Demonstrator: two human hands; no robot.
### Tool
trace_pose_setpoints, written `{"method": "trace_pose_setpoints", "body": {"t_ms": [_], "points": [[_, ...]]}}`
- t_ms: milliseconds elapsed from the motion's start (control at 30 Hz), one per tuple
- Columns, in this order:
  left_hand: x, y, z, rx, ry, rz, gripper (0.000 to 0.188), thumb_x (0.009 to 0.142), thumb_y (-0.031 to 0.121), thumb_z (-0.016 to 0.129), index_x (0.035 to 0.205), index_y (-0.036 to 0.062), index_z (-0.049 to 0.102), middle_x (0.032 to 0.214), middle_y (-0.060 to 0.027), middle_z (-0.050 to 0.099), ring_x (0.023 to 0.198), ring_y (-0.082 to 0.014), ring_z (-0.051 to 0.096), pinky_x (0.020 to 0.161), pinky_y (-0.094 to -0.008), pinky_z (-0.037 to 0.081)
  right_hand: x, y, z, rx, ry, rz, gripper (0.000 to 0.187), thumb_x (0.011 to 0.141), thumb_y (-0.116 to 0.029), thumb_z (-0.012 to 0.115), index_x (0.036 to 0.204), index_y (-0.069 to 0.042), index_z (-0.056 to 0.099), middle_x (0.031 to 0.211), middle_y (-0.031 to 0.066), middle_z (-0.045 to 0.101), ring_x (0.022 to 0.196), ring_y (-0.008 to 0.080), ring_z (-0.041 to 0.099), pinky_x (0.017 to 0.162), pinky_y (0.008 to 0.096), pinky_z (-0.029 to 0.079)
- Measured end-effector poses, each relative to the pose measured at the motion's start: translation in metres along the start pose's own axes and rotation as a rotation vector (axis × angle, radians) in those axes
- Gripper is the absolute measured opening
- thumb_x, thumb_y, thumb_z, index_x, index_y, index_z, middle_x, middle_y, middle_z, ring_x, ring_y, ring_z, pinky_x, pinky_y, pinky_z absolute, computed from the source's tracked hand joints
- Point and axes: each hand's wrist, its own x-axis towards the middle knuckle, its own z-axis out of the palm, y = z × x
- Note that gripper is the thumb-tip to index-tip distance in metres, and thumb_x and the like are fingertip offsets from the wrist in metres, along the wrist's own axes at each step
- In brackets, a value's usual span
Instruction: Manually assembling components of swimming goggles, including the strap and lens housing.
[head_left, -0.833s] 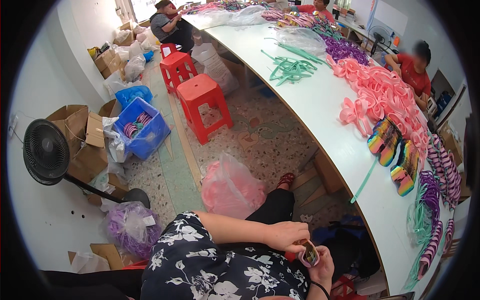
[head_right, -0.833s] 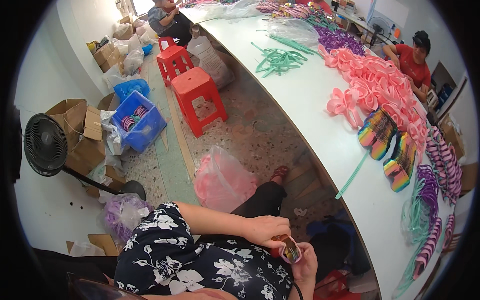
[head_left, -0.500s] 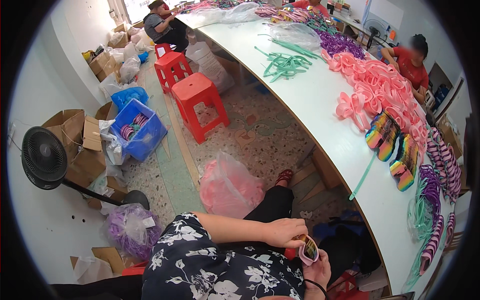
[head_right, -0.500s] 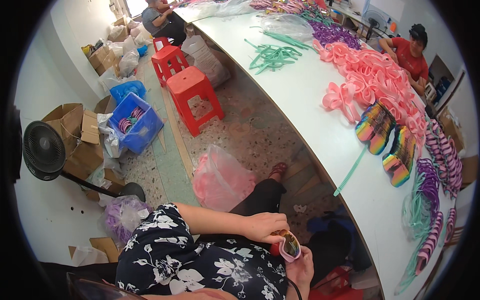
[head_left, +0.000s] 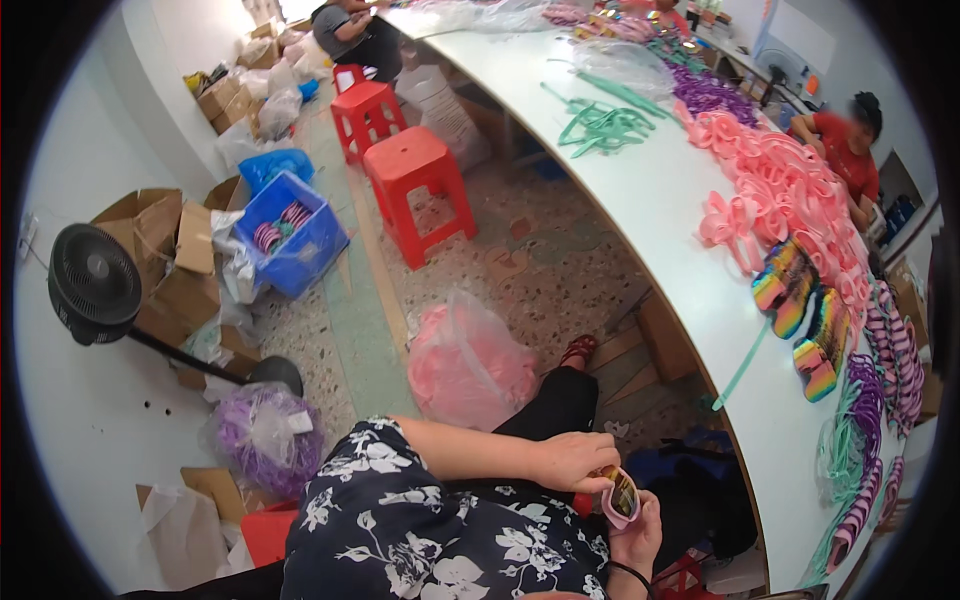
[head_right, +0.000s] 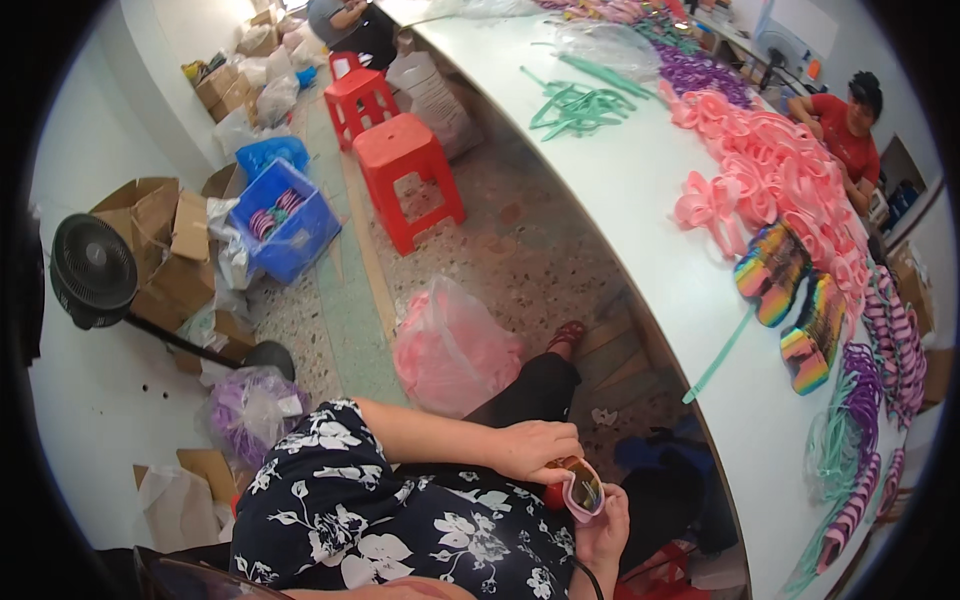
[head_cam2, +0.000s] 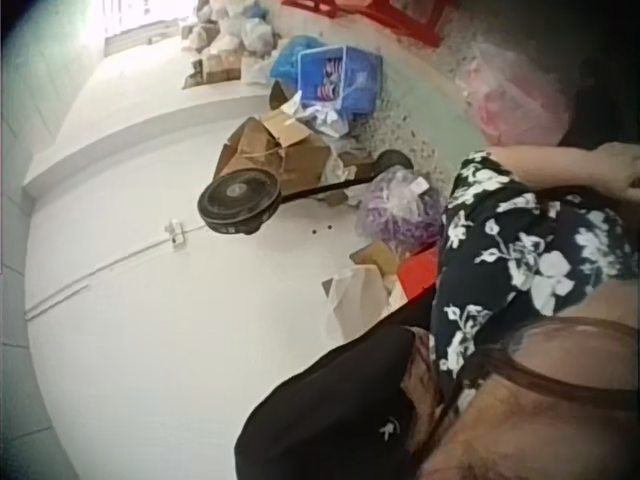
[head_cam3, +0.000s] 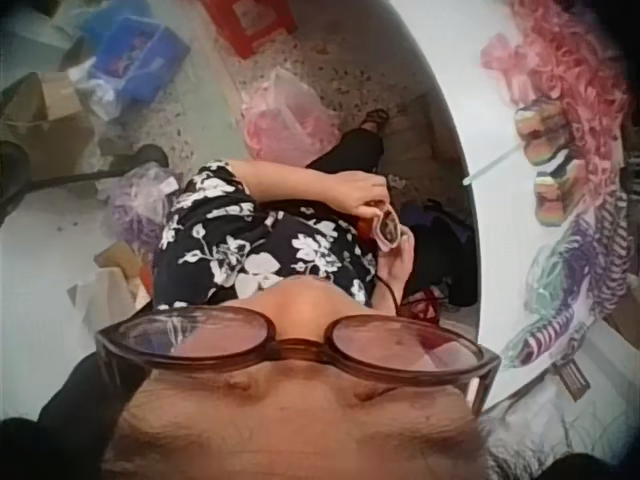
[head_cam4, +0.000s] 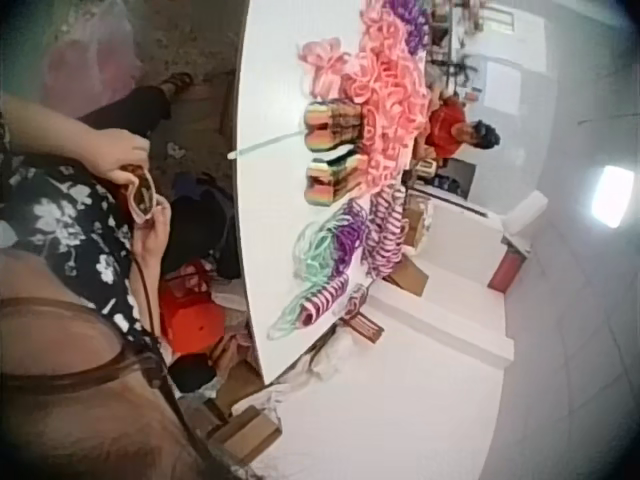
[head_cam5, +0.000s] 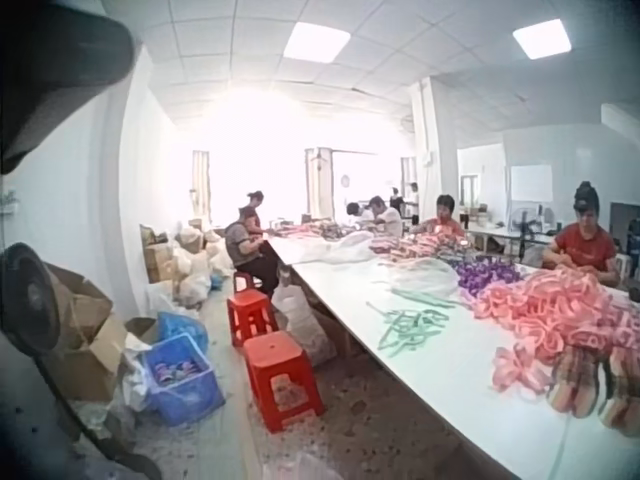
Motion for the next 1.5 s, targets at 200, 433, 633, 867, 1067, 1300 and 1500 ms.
{"method": "trace_pose_setpoints", "body": {"t_ms": [200,433,633,867,1067,1300,1500], "points": [[-0.002,-0.001,-0.003,0.052,0.033,-0.014,0.031,0.086,0.034,0.068,0.095,0.0061,0.057,0.093,-0.0116,0.053,0.089,-0.0309,0.059,0.072,-0.0432,0.051,0.01,-0.005,0.011,-0.054,0.009,0.028,0.018,0.094,-0.01,0.064,0.109,-0.001,0.058,0.104,0.0129,0.068,0.094,0.0223,0.069,0.089,0.0379,0.056],[-0.018,-0.006,-0.004,0.083,0.117,-0.029,0.033,0.085,0.033,0.069,0.1,0.0048,0.06,0.095,-0.0119,0.053,0.09,-0.0307,0.059,0.074,-0.0422,0.052,0.022,-0.002,0.017,-0.161,0.065,0.104,0.013,0.097,-0.01,0.061,0.105,0.0,0.06,0.101,0.012,0.068,0.093,0.021,0.069,0.086,0.0353,0.057],[-0.02,-0.013,0.0,-0.065,0.142,-0.164,0.033,0.089,0.035,0.065,0.103,0.0059,0.058,0.097,-0.0128,0.054,0.09,-0.0327,0.06,0.076,-0.0445,0.051,0.023,0.007,0.027,-0.184,0.087,-0.003,0.019,0.102,-0.014,0.054,0.109,0.003,0.058,0.11,0.013,0.065,0.104,0.0218,0.065,0.095,0.0377,0.054],[-0.022,-0.012,0.005,-0.026,0.133,-0.214,0.031,0.092,0.037,0.062,0.102,0.0075,0.057,0.096,-0.0134,0.054,0.09,-0.0345,0.06,0.076,-0.0456,0.05,0.017,0.005,0.027,-0.125,0.018,0.017,0.037,0.103,-0.025,0.053,0.12,0.008,0.055,0.124,0.0201,0.061,0.115,0.0281,0.062,0.1,0.0422,0.052],[-0.03,0.0,0.01,-0.057,0.246,-0.308,0.034,0.092,0.04,0.061,0.095,0.0063,0.058,0.094,-0.0159,0.056,0.088,-0.0369,0.061,0.077,-0.0471,0.05,0.018,0.006,0.027,-0.156,-0.052,0.03,0.045,0.105,-0.028,0.047,0.134,0.007,0.05,0.13,0.0183,0.061,0.118,0.0257,0.062,0.098,0.0362,0.052],[-0.043,0.015,0.024,0.063,0.439,-0.358,0.032,0.088,0.038,0.066,0.093,0.0077,0.058,0.093,-0.0141,0.053,0.088,-0.0347,0.06,0.073,-0.0454,0.05,0.02,0.006,0.033,-0.29,-0.107,0.016,0.047,0.104,-0.025,0.051,0.141,0.005,0.048,0.134,0.0156,0.059,0.12,0.0232,0.061,0.095,0.0305,0.052],[-0.051,0.021,0.017,0.084,0.532,-0.255,0.031,0.088,0.037,0.067,0.093,0.0077,0.058,0.091,-0.0125,0.053,0.085,-0.0332,0.06,0.072,-0.0442,0.05,0.015,0.006,0.038,-0.25,-0.134,0.015,0.047,0.103,-0.024,0.053,0.14,0.004,0.049,0.135,0.015,0.06,0.118,0.0228,0.062,0.089,0.0291,0.054]]}}
